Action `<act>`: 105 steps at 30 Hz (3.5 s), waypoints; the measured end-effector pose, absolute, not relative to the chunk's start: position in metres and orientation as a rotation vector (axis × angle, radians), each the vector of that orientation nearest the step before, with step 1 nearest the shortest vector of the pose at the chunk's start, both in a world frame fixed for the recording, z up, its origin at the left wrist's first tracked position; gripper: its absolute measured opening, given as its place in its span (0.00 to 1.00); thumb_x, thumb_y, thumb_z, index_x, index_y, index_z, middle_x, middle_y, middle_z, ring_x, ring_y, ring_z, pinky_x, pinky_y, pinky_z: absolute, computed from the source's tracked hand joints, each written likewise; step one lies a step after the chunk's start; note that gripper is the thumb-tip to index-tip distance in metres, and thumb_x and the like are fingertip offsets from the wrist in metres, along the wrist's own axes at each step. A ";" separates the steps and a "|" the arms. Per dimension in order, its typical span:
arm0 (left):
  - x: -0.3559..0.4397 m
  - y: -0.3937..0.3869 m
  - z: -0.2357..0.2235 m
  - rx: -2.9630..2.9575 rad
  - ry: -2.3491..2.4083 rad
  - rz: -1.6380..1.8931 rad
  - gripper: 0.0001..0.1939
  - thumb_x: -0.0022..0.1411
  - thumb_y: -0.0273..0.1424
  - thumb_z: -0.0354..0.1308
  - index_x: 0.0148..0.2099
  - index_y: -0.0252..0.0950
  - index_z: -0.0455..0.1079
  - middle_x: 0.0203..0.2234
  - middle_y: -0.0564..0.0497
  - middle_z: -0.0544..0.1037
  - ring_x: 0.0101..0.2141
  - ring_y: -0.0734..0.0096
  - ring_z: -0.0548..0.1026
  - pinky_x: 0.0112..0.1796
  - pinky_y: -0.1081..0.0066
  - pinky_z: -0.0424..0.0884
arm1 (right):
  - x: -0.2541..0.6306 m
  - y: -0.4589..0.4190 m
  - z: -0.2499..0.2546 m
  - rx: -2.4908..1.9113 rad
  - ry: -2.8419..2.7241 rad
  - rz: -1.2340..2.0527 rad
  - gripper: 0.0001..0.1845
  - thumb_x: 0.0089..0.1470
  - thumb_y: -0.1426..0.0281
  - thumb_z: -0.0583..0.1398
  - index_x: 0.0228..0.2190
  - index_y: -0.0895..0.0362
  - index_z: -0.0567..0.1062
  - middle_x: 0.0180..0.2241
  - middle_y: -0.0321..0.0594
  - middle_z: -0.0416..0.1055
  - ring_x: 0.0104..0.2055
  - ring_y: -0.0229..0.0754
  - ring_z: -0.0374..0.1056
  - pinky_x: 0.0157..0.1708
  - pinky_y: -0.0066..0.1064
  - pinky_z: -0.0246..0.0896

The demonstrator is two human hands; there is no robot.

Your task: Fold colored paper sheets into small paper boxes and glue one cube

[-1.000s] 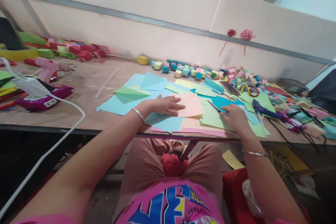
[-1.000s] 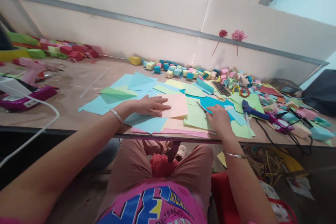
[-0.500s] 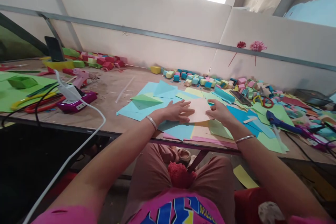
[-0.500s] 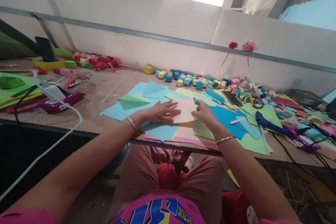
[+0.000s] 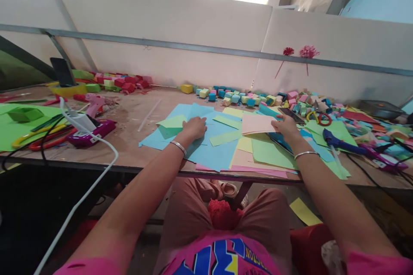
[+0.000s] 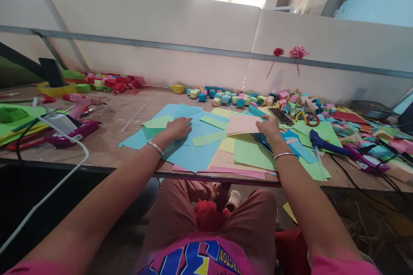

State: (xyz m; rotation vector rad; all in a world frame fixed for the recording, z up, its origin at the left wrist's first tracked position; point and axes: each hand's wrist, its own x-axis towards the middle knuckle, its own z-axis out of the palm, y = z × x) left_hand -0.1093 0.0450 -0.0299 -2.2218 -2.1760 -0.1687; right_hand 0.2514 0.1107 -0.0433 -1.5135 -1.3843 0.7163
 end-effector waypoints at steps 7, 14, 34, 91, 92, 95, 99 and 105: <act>-0.080 0.033 -0.029 -2.376 -1.935 -0.207 0.15 0.66 0.40 0.53 0.49 0.42 0.74 0.51 0.46 0.72 0.53 0.56 0.70 0.53 0.58 0.65 | 0.255 0.112 -0.040 -1.466 -1.232 0.770 0.22 0.42 0.74 0.64 0.42 0.61 0.70 0.20 0.28 0.61 0.19 0.32 0.57 0.15 0.23 0.53; -0.073 0.025 -0.029 -2.373 -1.953 -0.263 0.21 0.65 0.41 0.52 0.58 0.41 0.70 0.54 0.44 0.71 0.52 0.57 0.70 0.50 0.66 0.66 | 0.252 0.110 -0.042 -1.403 -1.173 0.867 0.20 0.42 0.75 0.65 0.40 0.61 0.71 0.21 0.32 0.63 0.21 0.34 0.61 0.17 0.23 0.58; -0.092 0.043 -0.028 -2.183 -2.187 -0.899 0.19 0.60 0.43 0.56 0.48 0.39 0.76 0.46 0.45 0.80 0.48 0.54 0.75 0.45 0.66 0.67 | 0.250 0.108 -0.034 -1.210 -0.916 1.015 0.07 0.49 0.73 0.63 0.32 0.57 0.71 0.18 0.28 0.67 0.15 0.31 0.60 0.12 0.22 0.59; -0.100 0.049 -0.028 -1.986 -1.904 -1.415 0.28 0.39 0.19 0.45 0.41 0.37 0.77 0.37 0.49 0.80 0.36 0.65 0.75 0.42 0.68 0.70 | 0.266 0.116 -0.029 -1.029 -0.871 0.962 0.10 0.34 0.69 0.64 0.23 0.55 0.68 0.19 0.28 0.68 0.25 0.34 0.67 0.26 0.26 0.66; -0.100 0.048 -0.027 -1.980 -1.898 -1.422 0.28 0.39 0.19 0.45 0.41 0.37 0.77 0.37 0.50 0.80 0.36 0.65 0.75 0.41 0.68 0.70 | 0.267 0.117 -0.028 -1.016 -0.864 0.974 0.10 0.35 0.70 0.64 0.23 0.55 0.67 0.20 0.28 0.68 0.25 0.34 0.67 0.27 0.26 0.67; -0.100 0.047 -0.026 -1.960 -1.888 -1.435 0.28 0.39 0.18 0.45 0.40 0.36 0.77 0.36 0.50 0.80 0.36 0.66 0.75 0.42 0.68 0.70 | 0.267 0.117 -0.027 -0.999 -0.848 1.013 0.10 0.38 0.71 0.63 0.25 0.54 0.66 0.20 0.28 0.67 0.24 0.34 0.67 0.27 0.27 0.68; -0.100 0.046 -0.025 -1.940 -1.890 -1.441 0.27 0.40 0.18 0.45 0.40 0.36 0.77 0.36 0.50 0.80 0.33 0.68 0.75 0.42 0.69 0.70 | 0.267 0.116 -0.028 -0.991 -0.860 1.069 0.11 0.40 0.72 0.64 0.25 0.54 0.66 0.20 0.27 0.67 0.23 0.34 0.66 0.25 0.26 0.67; -0.099 0.042 -0.025 -1.943 -1.889 -1.433 0.26 0.41 0.17 0.45 0.39 0.34 0.77 0.36 0.49 0.80 0.32 0.69 0.75 0.41 0.70 0.70 | 0.265 0.117 -0.027 -0.973 -0.874 1.122 0.10 0.40 0.76 0.65 0.24 0.56 0.68 0.20 0.28 0.68 0.21 0.33 0.65 0.24 0.26 0.66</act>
